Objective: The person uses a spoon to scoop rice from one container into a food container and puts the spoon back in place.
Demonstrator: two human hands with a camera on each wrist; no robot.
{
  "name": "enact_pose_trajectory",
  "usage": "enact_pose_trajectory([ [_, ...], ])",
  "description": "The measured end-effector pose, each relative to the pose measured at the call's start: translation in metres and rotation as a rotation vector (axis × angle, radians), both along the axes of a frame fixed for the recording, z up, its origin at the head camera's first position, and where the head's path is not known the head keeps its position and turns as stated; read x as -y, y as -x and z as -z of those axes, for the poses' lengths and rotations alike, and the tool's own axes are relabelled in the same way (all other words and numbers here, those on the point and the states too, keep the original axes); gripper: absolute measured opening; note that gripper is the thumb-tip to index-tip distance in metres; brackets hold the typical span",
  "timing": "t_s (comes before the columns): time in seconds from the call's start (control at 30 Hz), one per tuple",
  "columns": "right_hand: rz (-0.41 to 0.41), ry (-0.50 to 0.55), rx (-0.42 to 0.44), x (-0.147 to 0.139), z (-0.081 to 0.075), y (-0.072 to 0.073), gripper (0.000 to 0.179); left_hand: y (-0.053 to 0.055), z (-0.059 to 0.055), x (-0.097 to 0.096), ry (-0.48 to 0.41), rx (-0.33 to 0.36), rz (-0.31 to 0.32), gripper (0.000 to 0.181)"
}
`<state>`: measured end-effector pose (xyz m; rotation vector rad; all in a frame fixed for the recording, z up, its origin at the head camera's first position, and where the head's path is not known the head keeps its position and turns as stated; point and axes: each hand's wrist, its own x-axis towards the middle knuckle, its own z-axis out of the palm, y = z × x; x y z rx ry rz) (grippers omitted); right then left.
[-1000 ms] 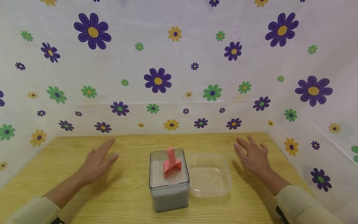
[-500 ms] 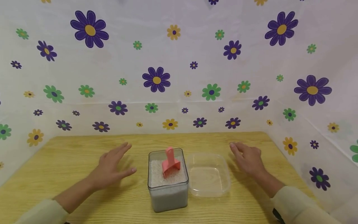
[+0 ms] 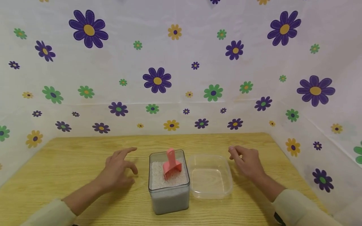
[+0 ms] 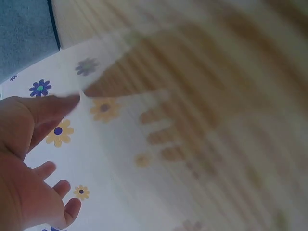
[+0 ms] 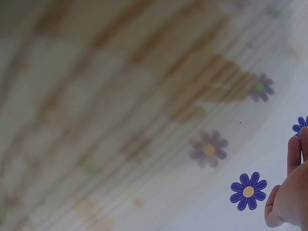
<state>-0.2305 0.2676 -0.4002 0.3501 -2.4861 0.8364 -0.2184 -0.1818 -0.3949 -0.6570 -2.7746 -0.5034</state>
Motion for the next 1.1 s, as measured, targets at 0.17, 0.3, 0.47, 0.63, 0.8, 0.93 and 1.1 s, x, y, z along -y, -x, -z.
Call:
enact_pose_trajectory([
  [0.17,0.001,0.013,0.029,0.001,0.000,0.000,0.030,0.001,0.003,-0.004,0.017,-0.058,0.004,0.044],
  [0.3,-0.003,0.017,0.079,0.000,0.001,-0.001,0.031,0.000,0.005,-0.008,0.025,-0.016,0.012,0.065],
  [0.47,-0.016,0.012,0.119,0.004,0.001,-0.001,0.031,-0.006,0.004,-0.014,-0.004,0.162,0.038,0.084],
  [0.63,-0.021,-0.024,0.123,0.007,0.000,-0.001,0.028,-0.021,0.001,-0.025,-0.078,0.300,0.135,0.110],
  [0.8,-0.022,-0.042,0.144,0.009,0.000,0.000,0.025,-0.034,-0.002,-0.039,-0.141,0.314,0.214,0.132],
  [0.93,-0.034,-0.038,0.166,0.009,0.001,0.000,0.024,-0.040,-0.002,-0.051,-0.182,0.309,0.196,0.138],
  [1.1,-0.052,-0.039,0.176,0.009,0.003,0.000,0.024,-0.040,0.002,-0.063,-0.275,0.265,0.193,0.129],
])
